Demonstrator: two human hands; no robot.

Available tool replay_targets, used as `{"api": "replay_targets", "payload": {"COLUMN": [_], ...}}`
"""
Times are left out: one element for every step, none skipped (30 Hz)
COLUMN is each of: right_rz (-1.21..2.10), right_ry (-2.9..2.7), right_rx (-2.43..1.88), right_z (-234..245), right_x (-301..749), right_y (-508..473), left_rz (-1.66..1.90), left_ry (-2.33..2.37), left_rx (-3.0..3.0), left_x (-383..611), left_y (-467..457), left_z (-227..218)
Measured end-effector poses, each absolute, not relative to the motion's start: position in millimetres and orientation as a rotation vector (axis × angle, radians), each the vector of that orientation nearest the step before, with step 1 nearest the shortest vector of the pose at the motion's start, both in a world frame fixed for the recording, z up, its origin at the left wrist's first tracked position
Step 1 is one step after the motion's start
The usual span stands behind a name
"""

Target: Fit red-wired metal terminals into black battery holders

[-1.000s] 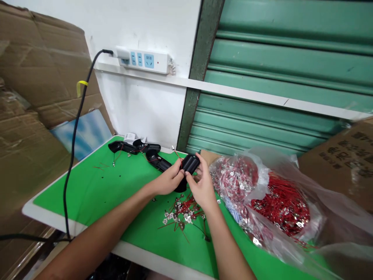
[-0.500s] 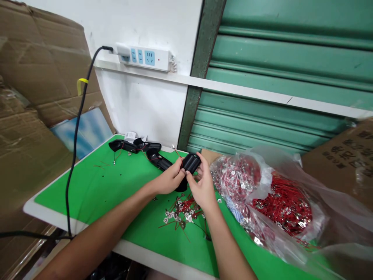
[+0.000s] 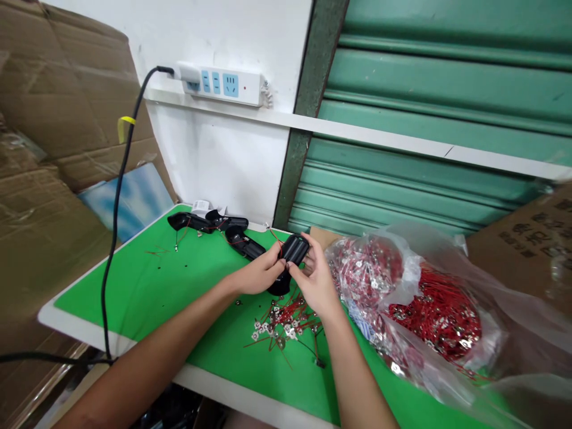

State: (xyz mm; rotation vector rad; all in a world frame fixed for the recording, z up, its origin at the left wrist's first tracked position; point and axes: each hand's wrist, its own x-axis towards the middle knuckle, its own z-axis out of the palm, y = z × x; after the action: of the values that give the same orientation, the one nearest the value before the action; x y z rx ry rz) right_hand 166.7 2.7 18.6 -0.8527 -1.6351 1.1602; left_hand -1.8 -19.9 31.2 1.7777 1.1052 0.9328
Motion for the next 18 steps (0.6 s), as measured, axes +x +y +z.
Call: {"api": "replay_targets", "payload": {"right_rz": [1.164, 1.168, 1.17, 1.168, 1.16, 1.149, 1.135, 1.119, 1.105, 1.095, 1.089, 1.086, 1.083, 1.082, 1.079, 1.077, 1.074, 1.071], "right_ry": [-1.636, -1.635, -1.63, -1.626, -1.621, -1.617, -1.614, -1.611, -1.607, -1.603, -1.599, -1.597, -1.595, -1.594, -1.595, -1.597, -1.599, -1.6], "right_rx": [-0.851, -0.85, -0.85, -0.851, -0.854, -0.859, -0.863, -0.865, -0.865, -0.866, -0.869, -0.872, -0.877, -0.881, -0.882, -0.883, -0.883, -0.883], "right_z": [18.6, 18.7, 18.6, 18.6, 18.5, 18.4, 18.3, 18.3, 18.3, 18.4, 18.5, 18.6, 18.7, 18.8, 18.9, 18.9, 19.0, 19.0], "right_x": [167.0, 167.0, 166.8, 166.4, 165.7, 165.0, 164.1, 163.2, 162.3, 161.4, 160.7, 160.1, 159.7, 159.4, 159.3, 159.3, 159.2, 159.2], "right_y": [3.0, 3.1, 3.0, 2.8, 2.5, 2.0, 1.5, 0.9, 0.2, -0.3, -0.9, -1.3, -1.6, -1.8, -2.0, -2.1, -2.2, -2.3], "left_rz": [0.928, 0.925, 0.926, 0.93, 0.936, 0.942, 0.95, 0.958, 0.964, 0.968, 0.972, 0.977, 0.983, 0.989, 0.994, 0.996, 0.997, 0.993], "left_ry": [1.109, 1.111, 1.112, 1.114, 1.116, 1.118, 1.119, 1.117, 1.114, 1.112, 1.111, 1.109, 1.105, 1.1, 1.094, 1.087, 1.082, 1.081], "left_rx": [1.785, 1.792, 1.798, 1.803, 1.805, 1.807, 1.809, 1.813, 1.818, 1.822, 1.824, 1.826, 1.828, 1.832, 1.836, 1.839, 1.84, 1.837], "left_x": [-1.9, -2.0, -2.1, -2.0, -1.8, -1.5, -1.3, -1.0, -0.9, -0.9, -1.0, -1.2, -1.5, -1.9, -2.2, -2.4, -2.5, -2.6], "left_y": [-20.3, -20.6, -20.8, -20.9, -21.0, -20.9, -20.6, -20.3, -20.0, -19.6, -19.2, -18.9, -18.7, -18.6, -18.6, -18.7, -18.9, -19.1], "left_z": [31.5, 31.5, 31.4, 31.2, 30.8, 30.3, 29.9, 29.4, 28.9, 28.5, 28.0, 27.6, 27.2, 26.9, 26.6, 26.6, 26.7, 27.0]}}
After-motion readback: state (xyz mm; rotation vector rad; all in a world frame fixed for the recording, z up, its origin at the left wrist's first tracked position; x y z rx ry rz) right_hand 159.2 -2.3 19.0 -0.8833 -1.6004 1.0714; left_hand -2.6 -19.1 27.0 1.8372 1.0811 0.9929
